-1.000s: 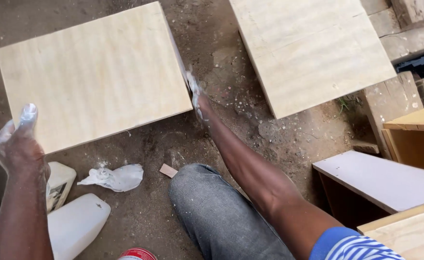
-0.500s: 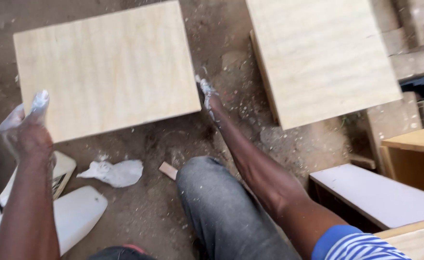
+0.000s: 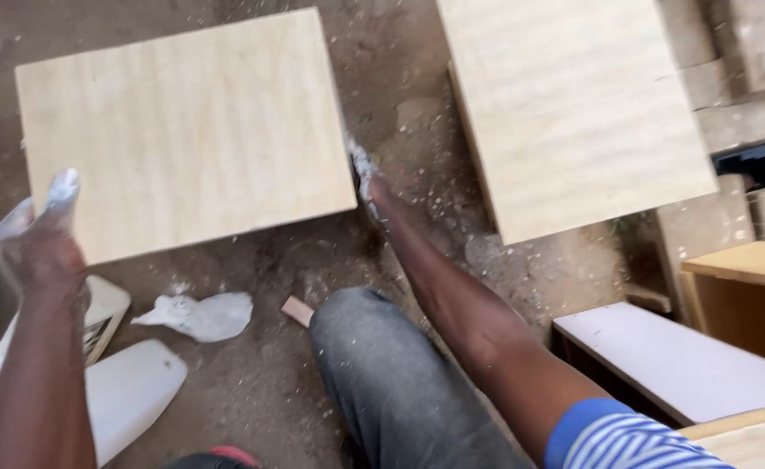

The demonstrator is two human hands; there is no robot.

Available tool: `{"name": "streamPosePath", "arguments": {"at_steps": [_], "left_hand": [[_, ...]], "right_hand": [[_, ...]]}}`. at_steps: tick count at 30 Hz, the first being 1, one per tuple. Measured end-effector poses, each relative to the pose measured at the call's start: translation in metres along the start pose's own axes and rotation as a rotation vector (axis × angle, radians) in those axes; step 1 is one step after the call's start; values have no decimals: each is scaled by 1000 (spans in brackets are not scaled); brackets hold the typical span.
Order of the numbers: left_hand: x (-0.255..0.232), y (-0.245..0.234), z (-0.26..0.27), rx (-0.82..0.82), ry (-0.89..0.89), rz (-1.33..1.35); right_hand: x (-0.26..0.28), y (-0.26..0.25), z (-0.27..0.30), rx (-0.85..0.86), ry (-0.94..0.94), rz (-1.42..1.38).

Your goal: The person kneels on the ground and sands a rectangular wooden board using a sanding block. They work on the top surface and then flip the board to sand the edges and sides.

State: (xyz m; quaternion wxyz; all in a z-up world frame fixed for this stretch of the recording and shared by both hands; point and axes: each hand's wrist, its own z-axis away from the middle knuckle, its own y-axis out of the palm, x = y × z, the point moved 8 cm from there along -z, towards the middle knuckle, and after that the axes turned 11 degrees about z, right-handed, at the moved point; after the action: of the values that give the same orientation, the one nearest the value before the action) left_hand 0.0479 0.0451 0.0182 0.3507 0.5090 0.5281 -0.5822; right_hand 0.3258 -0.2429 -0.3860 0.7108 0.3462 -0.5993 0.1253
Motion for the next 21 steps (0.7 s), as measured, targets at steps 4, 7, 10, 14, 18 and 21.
{"name": "streamPosePath", "arguments": {"at_steps": [4, 7, 10, 14, 18, 21], "left_hand": [[-23, -4, 12, -24, -181, -354], [-16, -12, 9, -24, -173, -391], [-26, -13, 7, -26, -173, -388], [-17, -10, 9, -20, -200, -284], [-3, -20, 5, -49, -165, -284], [2, -12, -12, -41, -132, -346]], "right_hand": [[-85, 19, -81, 92, 328, -25], [-40, 33, -79, 44, 326, -40], [22, 53, -87, -28, 281, -51], [104, 60, -41, -136, 220, -14], [197, 79, -9, -103, 224, -38], [297, 97, -56, -139, 151, -46]]}}
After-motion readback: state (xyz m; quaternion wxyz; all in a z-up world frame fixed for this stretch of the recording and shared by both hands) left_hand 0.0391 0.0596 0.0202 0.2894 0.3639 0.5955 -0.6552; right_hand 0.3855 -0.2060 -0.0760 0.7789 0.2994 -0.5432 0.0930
